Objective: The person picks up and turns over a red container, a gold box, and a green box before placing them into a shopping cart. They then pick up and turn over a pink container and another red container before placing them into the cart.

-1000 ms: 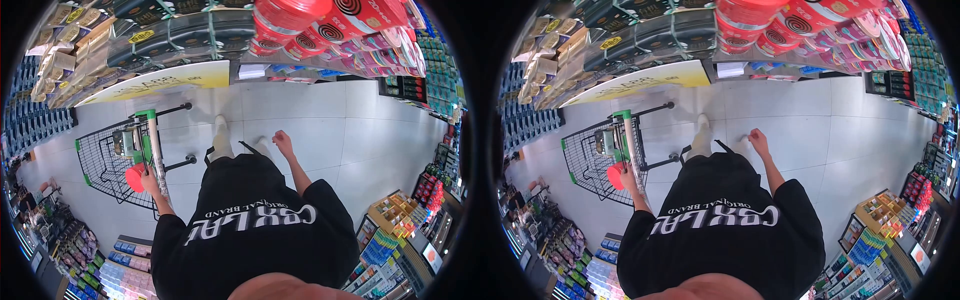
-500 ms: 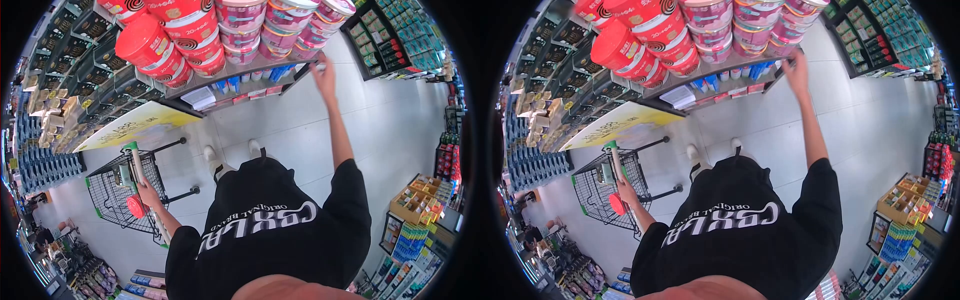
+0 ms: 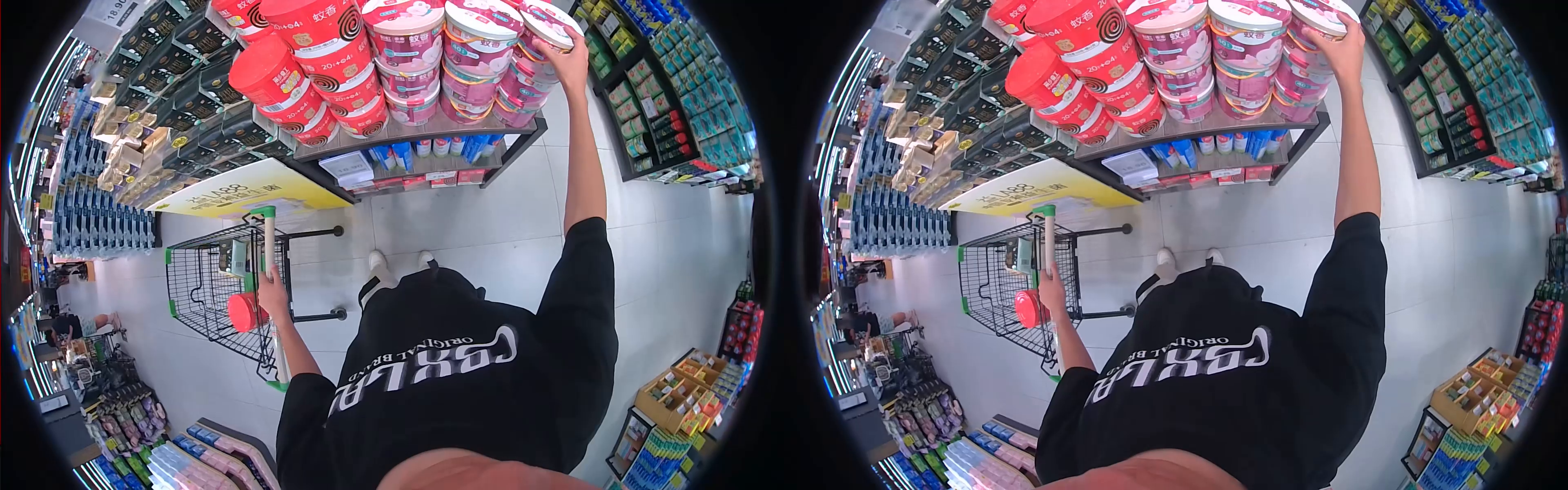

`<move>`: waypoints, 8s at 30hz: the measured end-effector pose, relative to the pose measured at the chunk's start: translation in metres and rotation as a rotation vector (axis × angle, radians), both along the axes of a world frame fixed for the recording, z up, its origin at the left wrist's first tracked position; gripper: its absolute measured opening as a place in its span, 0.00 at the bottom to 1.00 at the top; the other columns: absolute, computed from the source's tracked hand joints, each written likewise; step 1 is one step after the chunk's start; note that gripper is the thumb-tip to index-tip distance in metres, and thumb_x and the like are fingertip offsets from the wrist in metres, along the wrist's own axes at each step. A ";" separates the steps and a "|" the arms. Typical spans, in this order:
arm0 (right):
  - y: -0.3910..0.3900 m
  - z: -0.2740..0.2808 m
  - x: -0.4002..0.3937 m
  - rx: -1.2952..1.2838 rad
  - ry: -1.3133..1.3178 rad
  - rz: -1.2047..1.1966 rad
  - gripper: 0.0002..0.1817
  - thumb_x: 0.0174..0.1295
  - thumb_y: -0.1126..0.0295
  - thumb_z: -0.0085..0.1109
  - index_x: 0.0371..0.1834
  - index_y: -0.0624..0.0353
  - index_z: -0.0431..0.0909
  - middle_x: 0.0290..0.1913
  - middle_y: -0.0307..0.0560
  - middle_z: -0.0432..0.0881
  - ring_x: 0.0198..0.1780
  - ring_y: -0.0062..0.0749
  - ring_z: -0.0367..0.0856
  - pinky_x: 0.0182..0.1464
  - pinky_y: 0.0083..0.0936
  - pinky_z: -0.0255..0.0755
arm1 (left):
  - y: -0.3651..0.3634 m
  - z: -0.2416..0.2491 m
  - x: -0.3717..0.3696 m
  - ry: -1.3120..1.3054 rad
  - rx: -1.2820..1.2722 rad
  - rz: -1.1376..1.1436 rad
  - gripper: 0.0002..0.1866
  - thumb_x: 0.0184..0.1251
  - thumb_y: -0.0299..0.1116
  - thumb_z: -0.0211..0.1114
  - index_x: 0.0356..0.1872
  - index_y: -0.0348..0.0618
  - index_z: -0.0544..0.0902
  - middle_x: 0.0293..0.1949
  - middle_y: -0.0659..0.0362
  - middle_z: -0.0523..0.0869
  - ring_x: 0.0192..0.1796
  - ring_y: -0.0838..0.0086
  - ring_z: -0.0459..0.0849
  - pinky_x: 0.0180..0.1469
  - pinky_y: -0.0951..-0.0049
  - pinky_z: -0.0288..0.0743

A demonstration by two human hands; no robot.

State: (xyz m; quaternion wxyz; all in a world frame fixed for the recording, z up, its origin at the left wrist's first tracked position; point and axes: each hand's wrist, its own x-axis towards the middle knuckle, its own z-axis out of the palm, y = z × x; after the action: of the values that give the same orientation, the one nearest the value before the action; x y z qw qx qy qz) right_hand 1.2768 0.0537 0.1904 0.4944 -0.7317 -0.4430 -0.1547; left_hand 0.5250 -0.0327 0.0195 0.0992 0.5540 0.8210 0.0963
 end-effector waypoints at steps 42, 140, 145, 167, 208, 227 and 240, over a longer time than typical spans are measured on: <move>-0.162 -0.168 -0.235 0.556 1.886 1.199 0.39 0.63 0.38 0.45 0.66 0.59 0.60 0.61 0.53 0.70 0.61 0.44 0.72 0.62 0.43 0.70 | -0.032 0.142 0.300 -1.500 -0.235 -0.925 0.43 0.64 0.52 0.59 0.73 0.46 0.48 0.72 0.48 0.52 0.74 0.53 0.50 0.70 0.53 0.49; 0.197 -0.184 -1.107 -0.448 -0.531 1.804 0.13 0.46 0.65 0.63 0.36 0.53 0.77 0.37 0.45 0.74 0.48 0.40 0.70 0.61 0.54 0.54 | 0.186 -0.031 -0.560 0.547 0.110 0.157 0.25 0.67 0.47 0.53 0.58 0.41 0.75 0.70 0.56 0.63 0.74 0.63 0.55 0.66 0.47 0.55; 0.198 -0.189 -1.138 -0.469 -0.496 1.789 0.13 0.46 0.66 0.63 0.36 0.53 0.78 0.36 0.45 0.75 0.48 0.40 0.71 0.61 0.55 0.52 | 0.189 -0.034 -0.590 0.494 0.113 0.172 0.24 0.68 0.45 0.52 0.59 0.41 0.74 0.71 0.57 0.62 0.75 0.64 0.54 0.66 0.42 0.55; 0.203 -0.187 -1.194 -0.545 -0.044 1.733 0.18 0.50 0.60 0.67 0.42 0.56 0.79 0.45 0.45 0.78 0.52 0.40 0.74 0.64 0.40 0.59 | 0.368 -0.079 -0.719 -0.167 -0.043 0.046 0.51 0.33 0.44 0.78 0.59 0.28 0.62 0.52 0.42 0.71 0.58 0.48 0.68 0.60 0.57 0.68; 0.389 0.054 -0.792 -0.757 -0.473 0.440 0.36 0.47 0.66 0.71 0.62 0.35 0.69 0.55 0.44 0.78 0.64 0.38 0.68 0.61 0.51 0.52 | 0.333 -0.172 -0.699 -0.170 -0.054 0.047 0.62 0.38 0.54 0.77 0.71 0.39 0.47 0.67 0.32 0.53 0.68 0.38 0.57 0.68 0.49 0.58; 0.014 -0.270 -0.957 -1.169 0.627 0.626 0.21 0.47 0.81 0.42 0.41 0.59 0.83 0.20 0.51 0.80 0.20 0.32 0.77 0.26 0.28 0.69 | 0.405 -0.143 -0.669 -0.155 -0.049 -0.006 0.49 0.43 0.41 0.77 0.68 0.52 0.59 0.70 0.51 0.57 0.72 0.49 0.54 0.61 0.43 0.68; -0.047 -0.271 -0.890 -1.400 0.890 0.351 0.27 0.45 0.83 0.43 0.50 0.60 0.79 0.25 0.50 0.81 0.26 0.31 0.81 0.27 0.22 0.72 | 0.408 -0.183 -0.661 0.011 -0.074 -0.262 0.24 0.57 0.29 0.62 0.57 0.57 0.72 0.61 0.55 0.70 0.59 0.55 0.74 0.51 0.58 0.78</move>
State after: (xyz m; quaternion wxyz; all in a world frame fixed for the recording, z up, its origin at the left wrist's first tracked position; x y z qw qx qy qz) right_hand 0.3866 0.0062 -0.0804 0.0725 -0.7822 -0.3080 0.5367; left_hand -0.1365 0.3751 -0.1634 0.1268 0.6531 0.7450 0.0492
